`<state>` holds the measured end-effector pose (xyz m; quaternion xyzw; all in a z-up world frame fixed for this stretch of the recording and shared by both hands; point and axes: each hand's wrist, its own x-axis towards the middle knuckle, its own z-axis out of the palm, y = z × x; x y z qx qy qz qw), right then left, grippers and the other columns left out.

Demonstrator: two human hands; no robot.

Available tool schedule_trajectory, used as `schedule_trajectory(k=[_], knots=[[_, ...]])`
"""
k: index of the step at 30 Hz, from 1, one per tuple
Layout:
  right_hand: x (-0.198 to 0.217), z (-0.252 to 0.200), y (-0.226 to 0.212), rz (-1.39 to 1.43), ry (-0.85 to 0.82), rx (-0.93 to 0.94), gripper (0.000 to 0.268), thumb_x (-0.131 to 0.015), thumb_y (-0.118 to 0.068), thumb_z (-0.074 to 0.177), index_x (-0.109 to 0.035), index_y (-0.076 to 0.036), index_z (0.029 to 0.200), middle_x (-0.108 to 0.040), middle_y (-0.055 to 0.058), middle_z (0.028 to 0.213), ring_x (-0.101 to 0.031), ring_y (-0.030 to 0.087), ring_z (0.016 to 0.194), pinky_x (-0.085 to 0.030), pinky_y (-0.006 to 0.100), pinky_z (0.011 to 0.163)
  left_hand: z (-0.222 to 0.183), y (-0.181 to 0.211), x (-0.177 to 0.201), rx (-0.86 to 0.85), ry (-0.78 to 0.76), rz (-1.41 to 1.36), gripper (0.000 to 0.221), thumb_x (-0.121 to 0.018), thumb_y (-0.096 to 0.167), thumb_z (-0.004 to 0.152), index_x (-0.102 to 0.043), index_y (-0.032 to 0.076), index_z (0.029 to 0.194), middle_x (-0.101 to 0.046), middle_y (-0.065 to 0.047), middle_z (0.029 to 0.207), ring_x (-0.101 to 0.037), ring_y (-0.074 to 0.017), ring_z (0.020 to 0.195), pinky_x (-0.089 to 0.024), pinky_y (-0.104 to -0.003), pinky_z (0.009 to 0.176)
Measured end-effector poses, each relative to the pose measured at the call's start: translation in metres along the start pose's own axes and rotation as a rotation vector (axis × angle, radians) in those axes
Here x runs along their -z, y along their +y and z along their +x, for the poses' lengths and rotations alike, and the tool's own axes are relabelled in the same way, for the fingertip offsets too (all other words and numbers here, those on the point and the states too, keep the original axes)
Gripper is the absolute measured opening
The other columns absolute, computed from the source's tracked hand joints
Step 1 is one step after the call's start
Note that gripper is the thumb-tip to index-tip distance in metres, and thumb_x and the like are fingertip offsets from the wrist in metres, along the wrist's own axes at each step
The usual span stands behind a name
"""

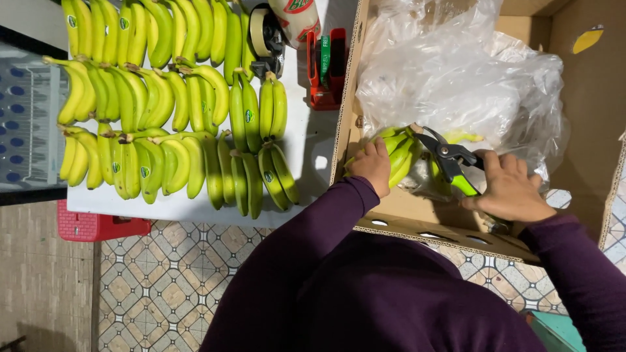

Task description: Using shears to cut individual bananas or small clusters from large bunches and packing them into a plastic-lined box.

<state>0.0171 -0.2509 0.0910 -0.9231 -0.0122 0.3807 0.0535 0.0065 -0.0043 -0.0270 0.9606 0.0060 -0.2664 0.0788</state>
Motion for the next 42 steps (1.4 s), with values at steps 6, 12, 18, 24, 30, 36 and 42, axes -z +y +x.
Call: schedule_trajectory(k=[6,12,18,24,30,36,42], knots=[[0.004,-0.002,-0.003,-0.058,0.009,0.010,0.113,-0.080,-0.055,0.064,-0.025,-0.022,0.157,-0.042,0.021,0.140,-0.038,0.040,0.134,-0.033,0.066,0.107,0.002,-0.001,-0.005,0.004,0.052,0.011,0.132,-0.100,0.031,0.056,-0.020,0.002,0.157,-0.044,-0.020,0.140,-0.054,-0.0364,0.114,-0.058,-0.058,0.071],[0.000,-0.002,-0.009,-0.055,0.031,0.015,0.112,-0.078,-0.058,0.066,-0.025,-0.019,0.157,-0.039,0.022,0.146,-0.035,0.042,0.138,-0.032,0.067,0.107,-0.001,-0.001,0.001,0.003,0.016,0.011,0.133,-0.099,0.031,0.059,-0.017,0.003,0.159,-0.042,-0.021,0.143,-0.053,-0.0370,0.118,-0.058,-0.057,0.073],[-0.002,-0.004,-0.033,0.038,0.132,0.032,0.105,-0.074,-0.061,0.065,-0.036,-0.020,0.154,-0.045,0.024,0.145,-0.041,0.040,0.136,-0.032,0.068,0.107,-0.002,-0.002,-0.006,-0.032,0.028,-0.010,0.132,-0.100,0.025,0.060,-0.016,-0.003,0.158,-0.042,-0.025,0.142,-0.053,-0.0388,0.120,-0.058,-0.056,0.080],[0.009,-0.019,-0.063,0.149,0.205,-0.072,0.098,-0.075,-0.059,0.060,-0.049,-0.022,0.147,-0.055,0.021,0.137,-0.046,0.041,0.130,-0.033,0.060,0.100,0.006,0.000,-0.028,-0.005,0.176,0.097,0.138,-0.103,0.030,0.051,-0.021,-0.009,0.155,-0.047,-0.025,0.135,-0.057,-0.0351,0.111,-0.060,-0.049,0.068],[0.014,-0.009,-0.048,0.021,0.249,0.045,0.092,-0.074,-0.062,0.066,-0.051,-0.024,0.147,-0.068,0.012,0.127,-0.063,0.037,0.118,-0.041,0.063,0.100,0.004,0.001,-0.017,-0.020,0.074,0.038,0.152,-0.108,0.043,0.049,-0.015,-0.012,0.155,-0.044,-0.029,0.139,-0.056,-0.0367,0.118,-0.057,-0.043,0.087],[-0.002,0.009,-0.027,0.027,0.249,0.166,0.080,-0.080,-0.046,0.066,-0.057,-0.019,0.139,-0.076,0.012,0.094,-0.072,0.036,0.086,-0.055,0.048,0.069,-0.007,0.003,-0.003,0.012,0.032,-0.078,0.147,-0.108,0.038,0.050,-0.016,-0.007,0.156,-0.041,-0.026,0.142,-0.052,-0.0391,0.123,-0.057,-0.050,0.090],[0.020,0.002,-0.028,0.068,0.050,0.138,0.092,-0.073,-0.048,0.074,-0.035,-0.014,0.151,-0.074,0.020,0.107,-0.072,0.038,0.090,-0.054,0.047,0.071,-0.007,0.001,0.004,0.020,-0.039,-0.102,0.146,-0.103,0.043,0.058,-0.009,-0.008,0.158,-0.038,-0.026,0.143,-0.049,-0.0387,0.124,-0.057,-0.049,0.088]])
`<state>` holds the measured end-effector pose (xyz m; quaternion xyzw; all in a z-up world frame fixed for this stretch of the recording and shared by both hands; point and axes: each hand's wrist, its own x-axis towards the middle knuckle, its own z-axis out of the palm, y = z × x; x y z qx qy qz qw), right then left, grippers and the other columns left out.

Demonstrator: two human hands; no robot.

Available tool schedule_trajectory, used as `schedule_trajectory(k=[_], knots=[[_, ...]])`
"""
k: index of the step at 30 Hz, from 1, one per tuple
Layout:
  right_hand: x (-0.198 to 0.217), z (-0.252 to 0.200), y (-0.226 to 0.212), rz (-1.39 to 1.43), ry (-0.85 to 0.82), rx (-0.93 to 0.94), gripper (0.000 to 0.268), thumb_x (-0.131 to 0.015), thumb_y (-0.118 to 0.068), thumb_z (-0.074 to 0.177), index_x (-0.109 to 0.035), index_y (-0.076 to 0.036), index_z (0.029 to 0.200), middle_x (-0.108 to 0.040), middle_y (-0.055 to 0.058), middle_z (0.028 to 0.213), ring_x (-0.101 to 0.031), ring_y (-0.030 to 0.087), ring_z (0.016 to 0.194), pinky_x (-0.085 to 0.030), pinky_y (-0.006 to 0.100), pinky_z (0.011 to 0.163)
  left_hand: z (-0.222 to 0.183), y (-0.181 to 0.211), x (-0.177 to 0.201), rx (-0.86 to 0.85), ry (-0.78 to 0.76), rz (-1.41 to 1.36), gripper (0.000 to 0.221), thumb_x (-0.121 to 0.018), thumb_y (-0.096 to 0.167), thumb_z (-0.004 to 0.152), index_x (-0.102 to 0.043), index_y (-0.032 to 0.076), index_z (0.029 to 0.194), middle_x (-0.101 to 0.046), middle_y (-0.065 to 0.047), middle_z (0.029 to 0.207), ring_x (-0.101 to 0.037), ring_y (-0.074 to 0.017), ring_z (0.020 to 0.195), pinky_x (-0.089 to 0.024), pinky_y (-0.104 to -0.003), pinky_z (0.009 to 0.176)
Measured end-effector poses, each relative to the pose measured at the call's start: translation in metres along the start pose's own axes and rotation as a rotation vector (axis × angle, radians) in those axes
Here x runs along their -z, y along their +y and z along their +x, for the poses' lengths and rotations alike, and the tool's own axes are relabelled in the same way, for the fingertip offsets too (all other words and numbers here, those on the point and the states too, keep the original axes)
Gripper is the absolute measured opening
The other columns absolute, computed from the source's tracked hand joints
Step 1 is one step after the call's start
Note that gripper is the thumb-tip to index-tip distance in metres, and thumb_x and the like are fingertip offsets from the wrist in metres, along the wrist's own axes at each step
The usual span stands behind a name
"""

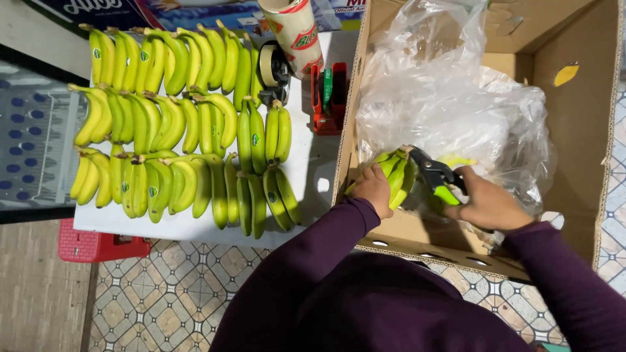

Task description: Using shears to cut individual bananas or small clusters from large bunches and packing them into a plastic-lined box.

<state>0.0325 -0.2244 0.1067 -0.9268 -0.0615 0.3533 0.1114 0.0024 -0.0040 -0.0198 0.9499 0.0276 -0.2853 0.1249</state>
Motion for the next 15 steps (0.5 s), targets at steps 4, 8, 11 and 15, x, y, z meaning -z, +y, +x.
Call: schedule_trajectory(k=[4,8,11,15], knots=[[0.019,0.006,0.029,-0.062,-0.139,-0.012,0.106,-0.077,-0.043,0.074,-0.019,-0.027,0.161,-0.040,0.013,0.159,-0.053,0.036,0.137,-0.048,0.061,0.109,0.007,-0.004,-0.001,-0.047,-0.001,0.010,0.134,-0.101,0.033,0.059,-0.015,-0.003,0.156,-0.035,-0.025,0.150,-0.047,-0.0415,0.128,-0.055,-0.057,0.087],[0.011,0.028,0.075,-0.257,-0.107,-0.002,0.111,-0.080,-0.043,0.070,-0.020,-0.033,0.162,-0.033,0.008,0.164,-0.034,0.032,0.150,-0.034,0.060,0.115,-0.009,0.004,0.027,-0.023,-0.124,-0.047,0.112,-0.089,0.018,0.070,-0.018,0.006,0.156,-0.033,-0.020,0.152,-0.041,-0.0427,0.134,-0.048,-0.064,0.097],[-0.006,0.041,0.109,-0.192,-0.131,0.022,0.114,-0.083,-0.041,0.071,-0.017,-0.032,0.163,-0.026,0.009,0.167,-0.023,0.035,0.155,-0.022,0.061,0.119,-0.010,0.002,0.028,-0.025,-0.125,-0.063,0.110,-0.087,0.017,0.071,-0.018,0.007,0.155,-0.032,-0.020,0.154,-0.040,-0.0436,0.135,-0.046,-0.065,0.099],[-0.017,0.036,0.100,-0.178,-0.120,0.015,0.117,-0.083,-0.046,0.070,-0.015,-0.027,0.163,-0.024,0.013,0.167,-0.023,0.032,0.155,-0.022,0.063,0.121,-0.007,0.001,0.024,-0.036,-0.093,-0.057,0.111,-0.089,0.017,0.068,-0.019,0.007,0.155,-0.034,-0.019,0.151,-0.041,-0.0427,0.134,-0.048,-0.066,0.095]])
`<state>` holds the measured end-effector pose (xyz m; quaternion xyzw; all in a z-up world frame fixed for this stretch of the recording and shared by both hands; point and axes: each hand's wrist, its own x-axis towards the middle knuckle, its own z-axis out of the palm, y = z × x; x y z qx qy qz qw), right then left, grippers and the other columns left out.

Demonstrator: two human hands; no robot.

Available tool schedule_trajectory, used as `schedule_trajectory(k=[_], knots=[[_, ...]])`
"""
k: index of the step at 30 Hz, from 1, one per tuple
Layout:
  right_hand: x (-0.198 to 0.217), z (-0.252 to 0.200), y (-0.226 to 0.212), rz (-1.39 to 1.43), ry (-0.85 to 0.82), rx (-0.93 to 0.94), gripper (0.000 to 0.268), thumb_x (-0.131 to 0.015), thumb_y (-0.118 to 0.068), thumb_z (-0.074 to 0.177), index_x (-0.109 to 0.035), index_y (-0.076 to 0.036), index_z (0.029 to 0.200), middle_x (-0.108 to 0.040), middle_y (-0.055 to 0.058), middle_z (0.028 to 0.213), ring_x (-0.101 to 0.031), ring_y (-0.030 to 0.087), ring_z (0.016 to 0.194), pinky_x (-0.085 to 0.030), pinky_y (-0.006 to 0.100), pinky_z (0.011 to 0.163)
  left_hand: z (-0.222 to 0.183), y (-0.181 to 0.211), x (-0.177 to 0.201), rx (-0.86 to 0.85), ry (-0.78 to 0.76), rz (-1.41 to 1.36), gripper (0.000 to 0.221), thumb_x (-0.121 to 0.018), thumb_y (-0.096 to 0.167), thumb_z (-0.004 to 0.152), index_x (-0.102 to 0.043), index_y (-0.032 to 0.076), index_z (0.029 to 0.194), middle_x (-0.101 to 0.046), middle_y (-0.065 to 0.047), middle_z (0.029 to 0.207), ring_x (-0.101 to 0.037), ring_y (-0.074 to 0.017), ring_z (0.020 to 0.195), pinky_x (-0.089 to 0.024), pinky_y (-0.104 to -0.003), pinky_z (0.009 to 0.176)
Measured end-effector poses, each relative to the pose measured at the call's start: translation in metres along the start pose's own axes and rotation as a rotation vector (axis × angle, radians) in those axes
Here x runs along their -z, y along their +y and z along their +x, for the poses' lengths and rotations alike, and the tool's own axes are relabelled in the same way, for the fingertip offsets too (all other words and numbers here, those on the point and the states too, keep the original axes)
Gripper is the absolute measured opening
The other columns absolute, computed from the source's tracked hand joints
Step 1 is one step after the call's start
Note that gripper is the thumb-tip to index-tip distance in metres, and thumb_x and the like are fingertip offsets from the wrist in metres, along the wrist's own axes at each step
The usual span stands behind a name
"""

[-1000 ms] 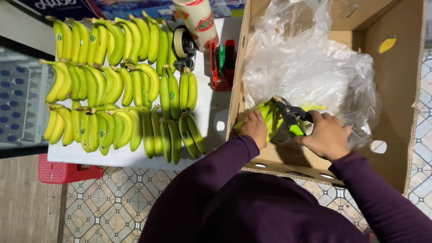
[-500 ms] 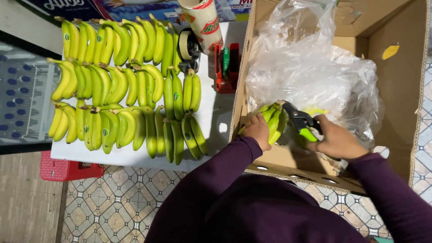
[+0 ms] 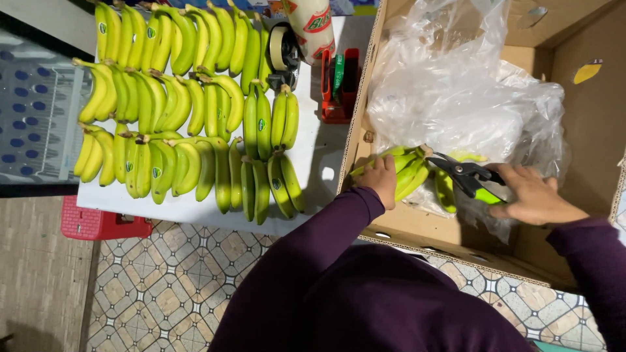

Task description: Using shears to cut individual bananas or small clusters from large bunches and packing them into a plastic-lined box.

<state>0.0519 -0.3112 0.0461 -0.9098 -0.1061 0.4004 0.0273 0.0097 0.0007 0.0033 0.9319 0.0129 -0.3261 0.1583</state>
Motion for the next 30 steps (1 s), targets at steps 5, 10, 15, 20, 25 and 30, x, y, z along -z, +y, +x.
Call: schedule_trajectory(k=[5,10,15,20,25,30], knots=[[0.003,-0.017,-0.023,0.104,0.034,0.001,0.114,-0.081,-0.043,0.068,-0.018,-0.027,0.162,-0.026,0.016,0.165,-0.025,0.038,0.152,-0.023,0.069,0.117,0.004,0.000,-0.003,0.015,-0.011,0.016,0.115,-0.089,0.019,0.072,-0.014,0.006,0.158,-0.029,-0.022,0.156,-0.040,-0.0452,0.135,-0.048,-0.063,0.097],[0.010,-0.029,-0.036,0.121,0.045,-0.001,0.108,-0.079,-0.044,0.068,-0.023,-0.029,0.160,-0.033,0.014,0.161,-0.029,0.035,0.149,-0.028,0.066,0.113,0.010,-0.002,-0.014,0.005,0.043,0.043,0.114,-0.090,0.017,0.068,-0.018,0.005,0.156,-0.036,-0.020,0.148,-0.045,-0.0429,0.129,-0.052,-0.063,0.089],[0.020,-0.034,-0.056,0.038,0.069,-0.008,0.114,-0.082,-0.047,0.067,-0.021,-0.025,0.162,-0.042,0.018,0.151,-0.040,0.035,0.136,-0.035,0.061,0.107,0.009,-0.002,-0.011,0.005,0.046,0.057,0.119,-0.092,0.020,0.067,-0.017,0.005,0.157,-0.035,-0.020,0.149,-0.046,-0.0426,0.128,-0.053,-0.061,0.087],[0.015,-0.035,-0.055,-0.031,0.103,-0.031,0.112,-0.077,-0.057,0.067,-0.026,-0.024,0.160,-0.043,0.018,0.148,-0.042,0.036,0.136,-0.038,0.060,0.104,0.009,-0.003,-0.013,-0.008,0.054,0.057,0.117,-0.091,0.018,0.067,-0.017,0.005,0.157,-0.035,-0.021,0.150,-0.046,-0.0436,0.129,-0.053,-0.061,0.090],[0.009,-0.036,-0.054,0.026,0.121,-0.039,0.110,-0.078,-0.057,0.066,-0.028,-0.023,0.157,-0.042,0.020,0.150,-0.037,0.040,0.140,-0.032,0.066,0.109,0.011,-0.003,-0.015,0.000,0.058,0.050,0.117,-0.092,0.018,0.067,-0.018,0.005,0.156,-0.036,-0.021,0.149,-0.047,-0.0431,0.128,-0.053,-0.062,0.087],[0.012,-0.041,-0.056,0.054,0.064,-0.063,0.108,-0.078,-0.053,0.067,-0.026,-0.022,0.157,-0.042,0.020,0.147,-0.037,0.039,0.139,-0.033,0.064,0.110,0.010,-0.002,-0.012,0.003,0.022,0.044,0.117,-0.091,0.017,0.069,-0.016,0.004,0.158,-0.033,-0.021,0.152,-0.045,-0.0434,0.130,-0.052,-0.062,0.090]])
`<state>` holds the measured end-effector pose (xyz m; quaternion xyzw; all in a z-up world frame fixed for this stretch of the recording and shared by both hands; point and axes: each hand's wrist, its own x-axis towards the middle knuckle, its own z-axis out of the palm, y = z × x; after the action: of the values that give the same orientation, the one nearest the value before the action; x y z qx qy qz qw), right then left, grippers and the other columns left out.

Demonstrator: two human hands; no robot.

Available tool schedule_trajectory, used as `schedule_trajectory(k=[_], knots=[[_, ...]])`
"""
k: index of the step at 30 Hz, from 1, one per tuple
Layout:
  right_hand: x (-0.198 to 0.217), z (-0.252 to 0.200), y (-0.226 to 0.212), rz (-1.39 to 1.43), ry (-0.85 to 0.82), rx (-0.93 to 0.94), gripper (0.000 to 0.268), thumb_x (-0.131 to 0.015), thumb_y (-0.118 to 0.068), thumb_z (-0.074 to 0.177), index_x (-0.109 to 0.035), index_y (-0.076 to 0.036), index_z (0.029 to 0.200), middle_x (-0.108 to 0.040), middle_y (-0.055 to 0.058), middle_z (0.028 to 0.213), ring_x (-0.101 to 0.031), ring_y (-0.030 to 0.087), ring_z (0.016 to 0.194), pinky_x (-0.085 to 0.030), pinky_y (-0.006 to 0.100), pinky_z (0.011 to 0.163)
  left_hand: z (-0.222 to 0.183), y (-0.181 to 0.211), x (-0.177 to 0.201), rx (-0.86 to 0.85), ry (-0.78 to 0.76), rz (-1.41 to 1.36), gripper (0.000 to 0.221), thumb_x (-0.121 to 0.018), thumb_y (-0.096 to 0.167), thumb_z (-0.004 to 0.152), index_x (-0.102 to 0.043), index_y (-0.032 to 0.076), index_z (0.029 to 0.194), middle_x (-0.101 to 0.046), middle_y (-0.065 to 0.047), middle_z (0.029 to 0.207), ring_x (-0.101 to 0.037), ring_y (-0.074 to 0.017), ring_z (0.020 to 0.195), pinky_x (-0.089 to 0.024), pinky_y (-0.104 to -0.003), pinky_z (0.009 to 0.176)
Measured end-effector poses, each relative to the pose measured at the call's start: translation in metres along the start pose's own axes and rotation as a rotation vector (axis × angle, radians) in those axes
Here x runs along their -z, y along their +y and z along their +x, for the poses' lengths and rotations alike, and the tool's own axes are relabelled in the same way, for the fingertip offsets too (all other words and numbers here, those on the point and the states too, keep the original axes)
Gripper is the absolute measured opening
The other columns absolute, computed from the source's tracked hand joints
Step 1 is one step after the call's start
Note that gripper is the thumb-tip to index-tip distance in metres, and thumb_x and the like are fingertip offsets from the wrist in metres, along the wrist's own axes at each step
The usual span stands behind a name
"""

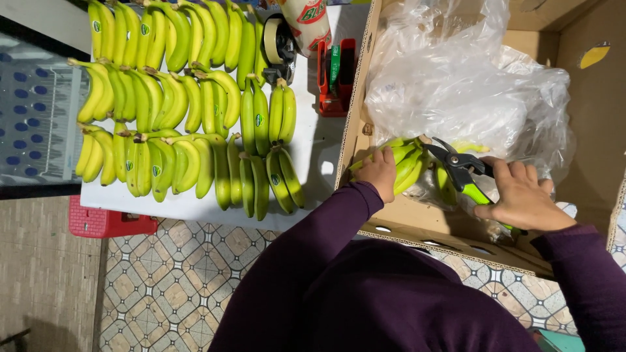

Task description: Using shears to cut individual bananas or small clusters from large bunches and packing them into a plastic-lined box.

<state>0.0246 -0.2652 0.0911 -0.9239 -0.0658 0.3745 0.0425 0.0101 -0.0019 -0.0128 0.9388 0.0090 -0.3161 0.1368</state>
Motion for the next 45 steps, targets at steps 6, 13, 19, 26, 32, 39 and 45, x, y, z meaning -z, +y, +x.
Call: schedule_trajectory(k=[6,13,19,26,32,39,45], knots=[[0.007,-0.009,-0.007,0.033,-0.033,-0.016,0.110,-0.078,-0.050,0.069,-0.022,-0.025,0.160,-0.040,0.020,0.147,-0.035,0.037,0.139,-0.031,0.061,0.111,0.001,-0.001,-0.002,-0.006,0.011,0.027,0.118,-0.091,0.019,0.068,-0.016,0.004,0.157,-0.035,-0.021,0.149,-0.046,-0.0427,0.127,-0.054,-0.060,0.087],[0.002,-0.009,-0.007,0.011,-0.036,-0.020,0.109,-0.076,-0.054,0.069,-0.022,-0.025,0.159,-0.046,0.017,0.138,-0.040,0.033,0.129,-0.034,0.053,0.104,0.002,-0.001,-0.004,-0.008,0.039,0.024,0.117,-0.092,0.017,0.067,-0.017,0.004,0.156,-0.037,-0.021,0.146,-0.047,-0.0430,0.126,-0.054,-0.061,0.085],[-0.002,-0.009,-0.007,0.060,-0.003,-0.010,0.105,-0.075,-0.050,0.068,-0.025,-0.030,0.159,-0.045,0.020,0.144,-0.039,0.036,0.135,-0.033,0.055,0.104,0.001,0.000,-0.002,-0.003,0.013,0.026,0.120,-0.093,0.019,0.067,-0.015,0.004,0.158,-0.033,-0.021,0.150,-0.045,-0.0430,0.128,-0.054,-0.061,0.087],[-0.002,-0.008,-0.004,0.095,-0.023,0.020,0.102,-0.074,-0.049,0.070,-0.027,-0.026,0.158,-0.046,0.017,0.148,-0.040,0.034,0.136,-0.035,0.057,0.106,0.001,0.000,-0.004,-0.001,0.025,0.023,0.117,-0.091,0.018,0.069,-0.016,0.004,0.157,-0.035,-0.022,0.149,-0.045,-0.0439,0.129,-0.053,-0.061,0.088],[-0.003,-0.004,0.003,0.092,-0.023,0.027,0.108,-0.074,-0.052,0.070,-0.022,-0.022,0.160,-0.037,0.020,0.155,-0.036,0.037,0.139,-0.034,0.063,0.108,0.005,-0.001,-0.007,-0.001,0.039,0.036,0.118,-0.092,0.019,0.067,-0.016,0.004,0.156,-0.029,-0.024,0.154,-0.043,-0.0452,0.131,-0.052,-0.063,0.087],[-0.020,0.016,-0.002,0.054,0.132,0.051,0.113,-0.078,-0.057,0.065,-0.023,-0.028,0.159,-0.034,0.018,0.158,-0.035,0.041,0.143,-0.032,0.067,0.108,-0.007,0.000,0.014,-0.065,0.097,0.009,0.117,-0.093,0.014,0.063,-0.023,0.002,0.156,-0.040,-0.020,0.146,-0.043,-0.0400,0.136,-0.052,-0.059,0.095],[-0.020,0.008,-0.039,0.162,0.166,-0.028,0.108,-0.074,-0.075,0.066,-0.034,-0.031,0.156,-0.055,0.014,0.141,-0.045,0.033,0.138,-0.034,0.054,0.106,-0.022,0.009,0.023,-0.048,-0.034,0.012,0.111,-0.083,-0.001,0.069,-0.014,-0.010,0.156,-0.039,-0.033,0.140,-0.046,-0.0527,0.128,-0.049,-0.074,0.089]])
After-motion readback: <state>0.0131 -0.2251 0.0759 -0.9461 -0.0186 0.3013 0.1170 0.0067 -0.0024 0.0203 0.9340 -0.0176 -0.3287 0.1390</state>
